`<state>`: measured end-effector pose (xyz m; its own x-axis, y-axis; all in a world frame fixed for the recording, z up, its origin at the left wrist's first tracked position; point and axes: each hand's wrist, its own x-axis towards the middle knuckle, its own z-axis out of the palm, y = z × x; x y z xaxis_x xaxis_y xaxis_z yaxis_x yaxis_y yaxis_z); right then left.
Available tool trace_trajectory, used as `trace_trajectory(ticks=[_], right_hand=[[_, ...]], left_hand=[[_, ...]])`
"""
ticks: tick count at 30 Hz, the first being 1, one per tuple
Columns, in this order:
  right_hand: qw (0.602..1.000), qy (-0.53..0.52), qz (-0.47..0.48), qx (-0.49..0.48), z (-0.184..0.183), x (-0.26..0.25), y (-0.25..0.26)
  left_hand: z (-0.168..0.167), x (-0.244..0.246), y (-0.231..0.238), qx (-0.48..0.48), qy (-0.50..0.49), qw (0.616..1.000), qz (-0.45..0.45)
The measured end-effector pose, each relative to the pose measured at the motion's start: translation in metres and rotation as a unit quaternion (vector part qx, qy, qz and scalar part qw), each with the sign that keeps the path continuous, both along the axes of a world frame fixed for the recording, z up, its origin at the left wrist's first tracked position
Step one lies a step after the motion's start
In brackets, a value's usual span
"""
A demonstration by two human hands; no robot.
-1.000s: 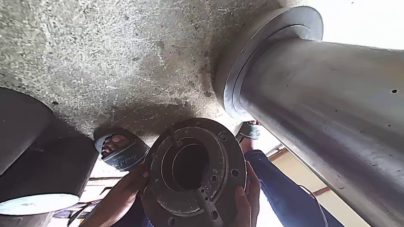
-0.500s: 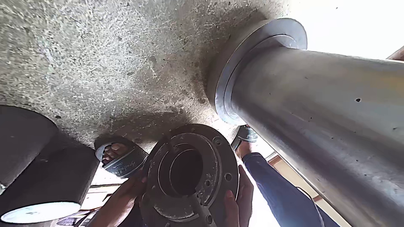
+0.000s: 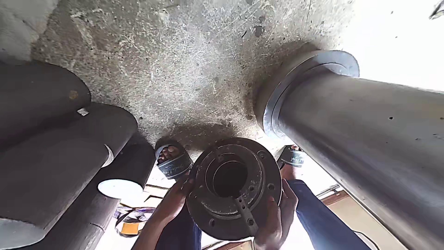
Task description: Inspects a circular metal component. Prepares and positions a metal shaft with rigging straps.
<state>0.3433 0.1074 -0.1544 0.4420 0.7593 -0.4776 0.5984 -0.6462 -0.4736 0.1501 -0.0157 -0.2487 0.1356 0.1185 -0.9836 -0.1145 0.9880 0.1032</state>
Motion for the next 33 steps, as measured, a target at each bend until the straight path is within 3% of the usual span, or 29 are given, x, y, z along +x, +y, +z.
trace_trajectory(ticks=[15,22,25,28,33], right_hand=[[0.997,0.054,-0.041,0.036,-0.005,0.003,-0.004],[0.998,0.044,-0.032,0.034,-0.006,0.003,-0.003],[0.999,0.031,-0.025,0.024,-0.005,0.002,0.000],[1.000,-0.026,0.002,-0.013,0.001,0.005,-0.005],[0.991,-0.101,0.040,-0.081,0.007,-0.002,0.005]], left_hand=[[0.009,0.022,-0.027,0.056,0.098,0.991,0.066],[0.015,0.037,-0.028,0.038,0.148,0.983,0.104],[0.032,0.045,-0.026,-0.005,0.183,0.974,0.135],[0.069,0.044,-0.026,-0.062,0.199,0.969,0.134],[0.126,0.056,-0.039,-0.050,0.204,0.953,0.218]])
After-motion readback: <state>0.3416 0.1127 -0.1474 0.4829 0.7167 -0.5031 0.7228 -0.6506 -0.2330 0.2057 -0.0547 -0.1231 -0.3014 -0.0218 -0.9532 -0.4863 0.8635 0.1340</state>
